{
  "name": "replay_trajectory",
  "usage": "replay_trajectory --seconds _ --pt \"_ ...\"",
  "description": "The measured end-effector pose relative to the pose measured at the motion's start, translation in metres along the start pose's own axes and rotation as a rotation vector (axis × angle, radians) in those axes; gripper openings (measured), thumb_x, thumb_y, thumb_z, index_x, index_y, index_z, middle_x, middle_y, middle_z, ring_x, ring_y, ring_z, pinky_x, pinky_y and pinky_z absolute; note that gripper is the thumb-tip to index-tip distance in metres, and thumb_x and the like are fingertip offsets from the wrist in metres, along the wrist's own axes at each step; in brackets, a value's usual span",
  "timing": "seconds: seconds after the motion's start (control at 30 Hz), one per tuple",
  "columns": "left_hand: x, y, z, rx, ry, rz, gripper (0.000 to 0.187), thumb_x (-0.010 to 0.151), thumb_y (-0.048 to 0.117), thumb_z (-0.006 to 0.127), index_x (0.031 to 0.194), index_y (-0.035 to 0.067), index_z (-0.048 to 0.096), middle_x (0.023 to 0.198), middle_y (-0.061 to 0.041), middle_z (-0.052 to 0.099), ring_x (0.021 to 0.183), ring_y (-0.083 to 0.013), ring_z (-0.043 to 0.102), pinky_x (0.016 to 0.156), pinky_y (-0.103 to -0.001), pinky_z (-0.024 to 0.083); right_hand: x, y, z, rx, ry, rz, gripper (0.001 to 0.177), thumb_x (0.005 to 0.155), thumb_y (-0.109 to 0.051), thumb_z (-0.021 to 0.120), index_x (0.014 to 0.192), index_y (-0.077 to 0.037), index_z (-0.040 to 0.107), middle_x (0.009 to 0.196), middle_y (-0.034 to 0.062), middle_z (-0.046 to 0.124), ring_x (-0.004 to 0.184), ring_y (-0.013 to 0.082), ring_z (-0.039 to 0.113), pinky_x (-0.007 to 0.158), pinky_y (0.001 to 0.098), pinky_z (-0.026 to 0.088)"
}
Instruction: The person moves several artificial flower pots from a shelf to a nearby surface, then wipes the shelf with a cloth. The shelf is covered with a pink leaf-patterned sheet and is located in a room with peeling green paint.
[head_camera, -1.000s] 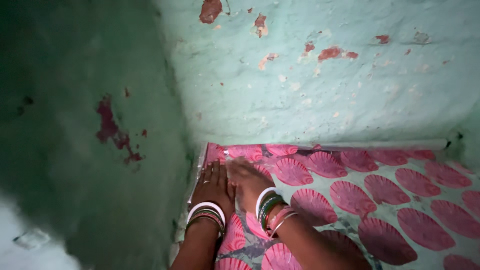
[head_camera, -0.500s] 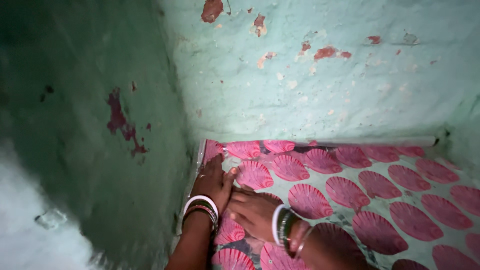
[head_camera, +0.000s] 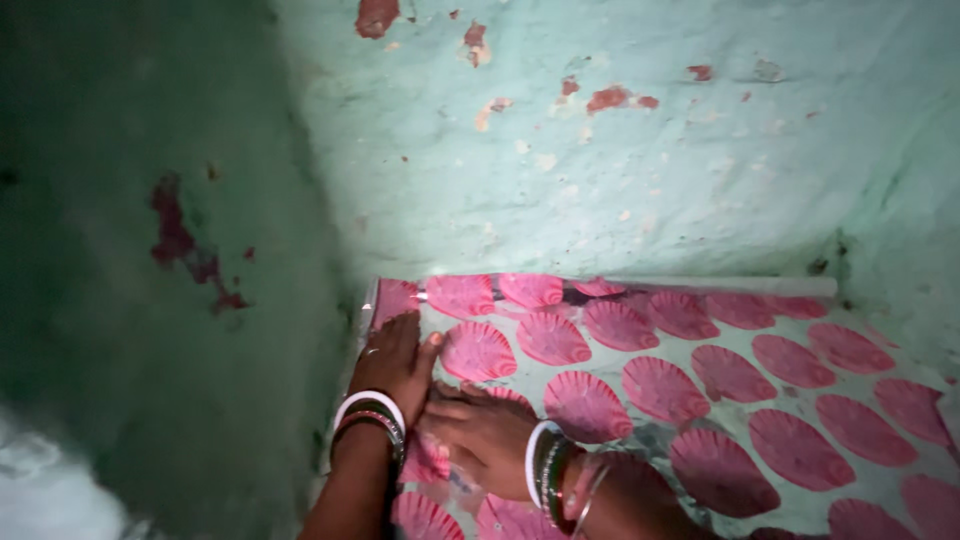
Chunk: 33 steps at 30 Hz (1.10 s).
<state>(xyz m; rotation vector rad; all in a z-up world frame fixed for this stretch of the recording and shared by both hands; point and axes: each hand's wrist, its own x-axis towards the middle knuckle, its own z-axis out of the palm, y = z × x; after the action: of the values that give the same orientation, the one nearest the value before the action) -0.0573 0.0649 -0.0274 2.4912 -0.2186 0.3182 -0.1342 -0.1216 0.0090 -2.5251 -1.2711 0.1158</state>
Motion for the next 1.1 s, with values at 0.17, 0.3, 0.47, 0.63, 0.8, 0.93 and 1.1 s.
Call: replay_trajectory --seconds 0.17,0.3,0.47,0.63,0.8,0.93,1.1 --pt "0.000 0.004 0.001 0.294 -0.140 -0.032 0.090 0.095 0.067 0.041 0.157 0.003 0.027 0.165 -0.019 0.024 0.153 -0.0341 0.022 0.124 -0.041 0.019 -0.046 0.023 -0.034 0.041 -0.046 0.074 0.061 0.097 -0.019 0.051 0.157 -0.020 0.041 0.167 0.0027 0.039 0.155 0.0253 0.031 0.124 0.0446 0.025" --pt "0.002 0.011 0.000 0.396 -0.190 -0.030 0.100 0.093 0.073 0.040 0.160 0.002 0.018 0.166 -0.018 0.016 0.154 -0.0340 0.016 0.123 -0.041 0.016 -0.091 0.076 -0.048 0.083 0.113 0.259 0.057 0.103 -0.028 0.046 0.159 -0.021 0.038 0.166 0.0034 0.037 0.155 0.0252 0.027 0.125 0.0447 0.022" --pt "0.000 0.014 0.002 0.480 -0.228 -0.040 0.092 0.095 0.072 0.034 0.160 0.008 0.019 0.168 -0.016 0.013 0.154 -0.0340 0.015 0.124 -0.041 0.014 -0.105 0.135 -0.035 -0.131 0.295 0.845 0.060 0.101 -0.030 0.049 0.160 -0.029 0.037 0.163 0.0000 0.036 0.151 0.0229 0.034 0.117 0.0465 0.031" --pt "0.001 0.007 0.010 0.562 -0.207 0.000 0.086 0.096 0.072 0.032 0.159 0.015 0.024 0.168 -0.017 0.015 0.154 -0.0335 0.016 0.124 -0.042 0.015 -0.060 0.085 0.008 0.005 0.413 0.429 0.075 0.081 -0.003 0.062 0.153 -0.008 0.041 0.156 0.0184 0.043 0.141 0.0366 0.042 0.116 0.0451 0.038" --pt "0.005 -0.002 0.018 0.579 -0.150 0.029 0.086 0.094 0.072 0.033 0.159 0.016 0.026 0.167 -0.017 0.018 0.154 -0.0340 0.018 0.124 -0.042 0.017 -0.072 0.028 -0.006 0.105 0.228 0.168 0.062 0.096 -0.003 0.052 0.156 -0.011 0.041 0.163 0.0137 0.041 0.151 0.0333 0.034 0.119 0.0465 0.027" --pt "0.006 -0.001 0.016 0.612 -0.191 0.016 0.083 0.093 0.072 0.034 0.160 0.024 0.026 0.166 -0.017 0.016 0.153 -0.0343 0.016 0.123 -0.042 0.015 -0.102 0.055 -0.035 0.150 0.282 0.331 0.063 0.095 -0.008 0.051 0.156 -0.017 0.041 0.163 0.0089 0.041 0.151 0.0275 0.035 0.121 0.0427 0.025" --pt "0.004 0.037 0.000 0.490 -0.196 -0.113 0.082 0.087 0.072 0.043 0.157 0.030 0.033 0.168 -0.012 0.015 0.154 -0.0332 0.016 0.124 -0.043 0.014 -0.169 0.146 -0.053 0.069 0.404 0.664 0.068 0.090 -0.013 0.051 0.157 -0.023 0.039 0.161 0.0046 0.042 0.147 0.0242 0.039 0.123 0.0389 0.027"
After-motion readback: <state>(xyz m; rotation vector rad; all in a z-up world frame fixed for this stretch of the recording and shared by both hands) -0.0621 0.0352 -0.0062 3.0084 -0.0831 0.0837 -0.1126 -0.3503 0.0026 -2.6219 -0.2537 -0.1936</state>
